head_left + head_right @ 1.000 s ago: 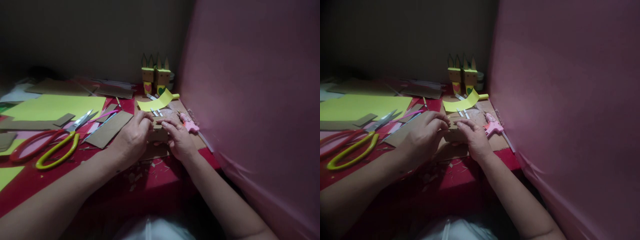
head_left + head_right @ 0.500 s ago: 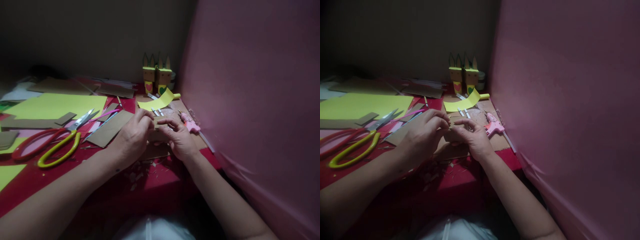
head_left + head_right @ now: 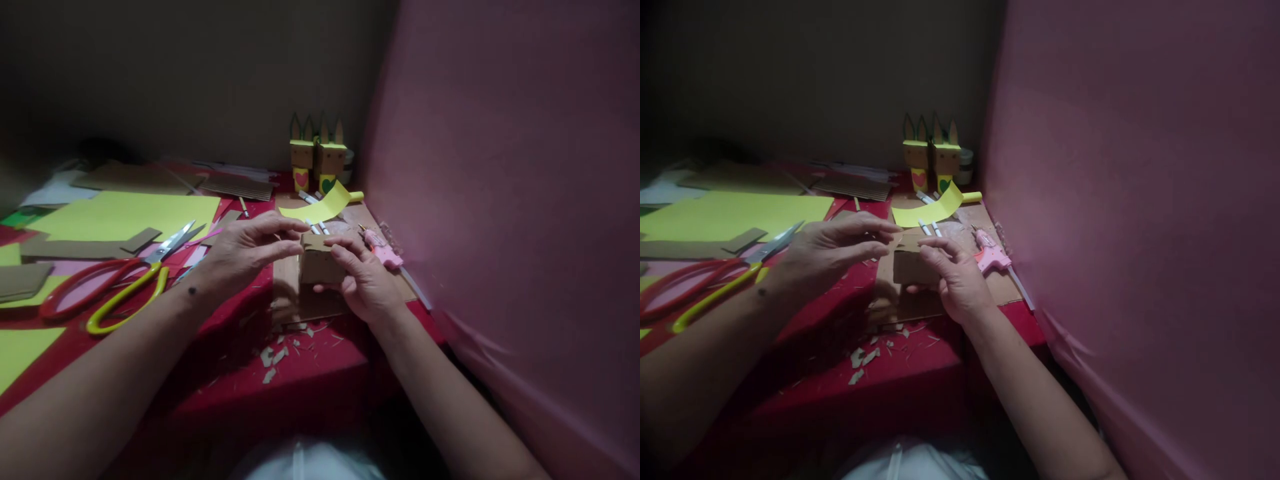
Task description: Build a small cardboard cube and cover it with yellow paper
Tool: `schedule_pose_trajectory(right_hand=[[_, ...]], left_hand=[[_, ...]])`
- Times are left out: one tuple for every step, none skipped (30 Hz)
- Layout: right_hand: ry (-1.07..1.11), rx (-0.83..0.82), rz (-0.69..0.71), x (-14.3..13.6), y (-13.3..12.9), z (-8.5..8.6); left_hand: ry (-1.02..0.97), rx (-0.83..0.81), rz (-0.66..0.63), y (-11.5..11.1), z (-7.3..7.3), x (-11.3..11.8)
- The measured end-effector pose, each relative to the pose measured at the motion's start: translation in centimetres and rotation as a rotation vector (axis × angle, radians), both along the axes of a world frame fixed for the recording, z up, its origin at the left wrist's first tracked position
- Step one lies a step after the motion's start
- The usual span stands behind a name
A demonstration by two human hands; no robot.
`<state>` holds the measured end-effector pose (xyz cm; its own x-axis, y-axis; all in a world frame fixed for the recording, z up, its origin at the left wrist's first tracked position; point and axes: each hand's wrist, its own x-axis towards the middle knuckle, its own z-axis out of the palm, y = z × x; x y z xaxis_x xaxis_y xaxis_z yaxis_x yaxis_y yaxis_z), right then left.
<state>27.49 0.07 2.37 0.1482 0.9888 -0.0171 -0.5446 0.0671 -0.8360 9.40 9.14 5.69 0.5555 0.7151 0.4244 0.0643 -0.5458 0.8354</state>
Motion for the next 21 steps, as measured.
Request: schedule_pose_trajectory(right_hand=[[0.004,0.000,0.005,0.0,0.0,0.0],[0.008,-0.002,0.012,0.1,0.0,0.0],[0.010,-0.002,0.018,0.1,0.0,0.0],[0.012,-0.002,0.025,0.1,0.0,0.0],[0.013,-0.002,0.028,0.2,0.0,0.0],[0.015,-0.003,0.031,0.2,0.1,-0.1],[0.017,-0.005,0.034,0.2,0.1,-0.1],[0.021,-0.004,0.035,0.2,0.1,-0.2],[0.025,-0.004,0.037,0.2,0.1,-0.2],[0.029,-0.003,0.039,0.2,0.1,-0.2],[0.033,-0.004,0.040,0.3,0.1,-0.2],[0.037,-0.006,0.038,0.3,0.1,-0.2],[0.041,-0.009,0.036,0.3,0.2,-0.2],[0.042,-0.014,0.033,0.3,0.2,-0.2],[0.043,-0.021,0.032,0.3,0.2,-0.2],[0.043,-0.026,0.027,0.3,0.2,-0.2],[0.043,-0.030,0.024,0.3,0.2,-0.2],[0.043,-0.033,0.023,0.3,0.2,-0.2],[0.044,-0.033,0.022,0.3,0.2,-0.2],[0.045,-0.034,0.020,0.2,0.2,-0.2],[0.045,-0.036,0.019,0.2,0.1,-0.1]], left_hand=[[0.023,-0.076,-0.038,0.1,0.0,0.0],[0.040,-0.125,-0.070,0.2,-0.1,0.0],[0.050,-0.146,-0.093,0.2,-0.2,0.0],[0.050,-0.138,-0.106,0.1,-0.3,0.1],[0.042,-0.109,-0.111,0.0,-0.3,0.1],[0.027,-0.074,-0.111,-0.1,-0.4,0.2],[0.010,-0.040,-0.110,-0.3,-0.4,0.3],[0.000,-0.007,-0.109,-0.4,-0.4,0.3],[-0.009,0.023,-0.108,-0.5,-0.4,0.4],[-0.017,0.050,-0.106,-0.5,-0.4,0.4],[-0.024,0.072,-0.101,-0.6,-0.5,0.4],[-0.034,0.089,-0.093,-0.6,-0.5,0.5],[-0.046,0.101,-0.085,-0.7,-0.6,0.5],[-0.057,0.106,-0.077,-0.7,-0.6,0.5],[-0.067,0.108,-0.069,-0.8,-0.7,0.6],[-0.076,0.109,-0.063,-0.9,-0.7,0.6],[-0.081,0.109,-0.057,-1.0,-0.8,0.7],[-0.081,0.111,-0.054,-1.1,-0.8,0.7],[-0.079,0.113,-0.051,-1.2,-0.8,0.8],[-0.076,0.116,-0.050,-1.4,-0.9,0.8],[-0.073,0.119,-0.046,-1.5,-0.9,0.8]])
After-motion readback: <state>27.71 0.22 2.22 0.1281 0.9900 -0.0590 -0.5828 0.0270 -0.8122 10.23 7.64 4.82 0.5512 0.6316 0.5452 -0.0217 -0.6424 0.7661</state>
